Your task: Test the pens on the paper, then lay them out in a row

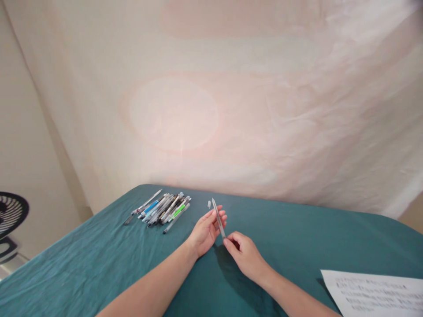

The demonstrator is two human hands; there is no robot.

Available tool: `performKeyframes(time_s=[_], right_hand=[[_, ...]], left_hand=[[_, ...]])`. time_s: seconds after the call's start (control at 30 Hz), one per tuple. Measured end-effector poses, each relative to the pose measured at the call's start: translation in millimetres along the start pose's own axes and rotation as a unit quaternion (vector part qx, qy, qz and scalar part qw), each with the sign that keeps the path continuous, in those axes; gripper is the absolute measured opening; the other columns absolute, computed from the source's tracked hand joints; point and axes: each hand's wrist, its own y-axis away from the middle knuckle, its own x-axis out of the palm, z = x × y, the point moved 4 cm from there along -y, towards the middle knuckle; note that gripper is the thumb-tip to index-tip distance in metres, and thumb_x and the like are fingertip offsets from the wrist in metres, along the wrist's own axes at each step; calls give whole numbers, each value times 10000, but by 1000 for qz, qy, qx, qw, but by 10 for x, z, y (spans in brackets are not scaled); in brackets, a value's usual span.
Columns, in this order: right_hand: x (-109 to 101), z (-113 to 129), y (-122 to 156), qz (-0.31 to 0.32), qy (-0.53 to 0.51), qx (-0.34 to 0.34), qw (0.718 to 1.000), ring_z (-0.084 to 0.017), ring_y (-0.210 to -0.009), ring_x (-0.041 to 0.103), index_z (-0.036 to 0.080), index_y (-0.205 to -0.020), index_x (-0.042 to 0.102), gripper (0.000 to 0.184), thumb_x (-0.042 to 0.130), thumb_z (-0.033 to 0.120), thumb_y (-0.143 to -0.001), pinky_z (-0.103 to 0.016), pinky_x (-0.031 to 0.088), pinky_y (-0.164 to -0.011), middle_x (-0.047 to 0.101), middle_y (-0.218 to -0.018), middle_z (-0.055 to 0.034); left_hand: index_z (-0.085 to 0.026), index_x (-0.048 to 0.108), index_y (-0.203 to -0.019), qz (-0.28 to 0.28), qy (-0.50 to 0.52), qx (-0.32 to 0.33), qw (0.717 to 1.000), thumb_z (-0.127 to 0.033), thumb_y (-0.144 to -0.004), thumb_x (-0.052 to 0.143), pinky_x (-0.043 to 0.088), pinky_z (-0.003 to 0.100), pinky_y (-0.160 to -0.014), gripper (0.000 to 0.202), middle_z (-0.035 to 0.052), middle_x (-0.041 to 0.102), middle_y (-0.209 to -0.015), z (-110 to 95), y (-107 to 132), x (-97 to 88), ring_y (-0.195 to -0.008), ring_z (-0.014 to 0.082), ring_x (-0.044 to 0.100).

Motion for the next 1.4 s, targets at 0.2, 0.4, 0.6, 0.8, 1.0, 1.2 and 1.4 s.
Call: performKeyframes(time_s=[0.2,0.4,0.6,0.8,1.0,1.2,1.4], right_hand=[[-37,-78,-41,-41,-63,8,997,-129,-561,471,171,-665,553,259,424,338,-817,-226,341,-526,542,-610,-5],[-48,-113,-45,-40,-75,13,996,-125,-551,457,174,-638,536,242,456,339,-796,-222,340,-520,522,-591,3],[-61,-96,-29,-41,-79,4,996,-119,-554,448,173,-645,531,237,451,333,-800,-221,340,-525,506,-597,13],[-70,-102,-22,-43,-85,6,995,-123,-548,464,173,-637,539,276,455,380,-799,-221,356,-519,514,-582,8],[1,-130,-57,7,-162,25,986,-114,-529,523,157,-734,573,410,335,471,-844,-223,403,-523,586,-684,-26],[-11,-145,-41,-10,-185,47,982,-105,-488,499,167,-710,543,452,277,503,-854,-215,393,-491,526,-602,4],[-41,-150,-34,-20,-162,31,986,-107,-490,479,184,-688,506,410,271,465,-870,-212,383,-506,475,-536,24]], left_hand=[[-140,569,-1002,10,-85,13,996,-207,-759,585,470,297,-793,252,100,630,-963,51,67,82,-861,165,608],[-121,577,-969,-2,-100,20,995,-210,-743,604,464,311,-815,244,111,640,-937,49,40,33,-877,180,606],[-117,585,-944,-11,-96,19,995,-205,-736,611,466,312,-818,227,104,647,-916,54,29,9,-870,179,610],[-117,586,-913,-13,-86,15,996,-195,-729,619,469,313,-817,204,103,652,-900,46,34,8,-858,179,616],[-124,563,-898,-22,-53,27,998,-173,-744,601,457,303,-844,166,96,643,-928,38,24,-2,-889,172,608],[-129,541,-865,-1,-45,23,999,-168,-734,612,439,335,-879,154,95,635,-956,65,29,17,-948,194,589],[-136,523,-826,6,-48,13,999,-177,-732,616,437,329,-879,139,83,642,-929,63,40,22,-962,201,584]])
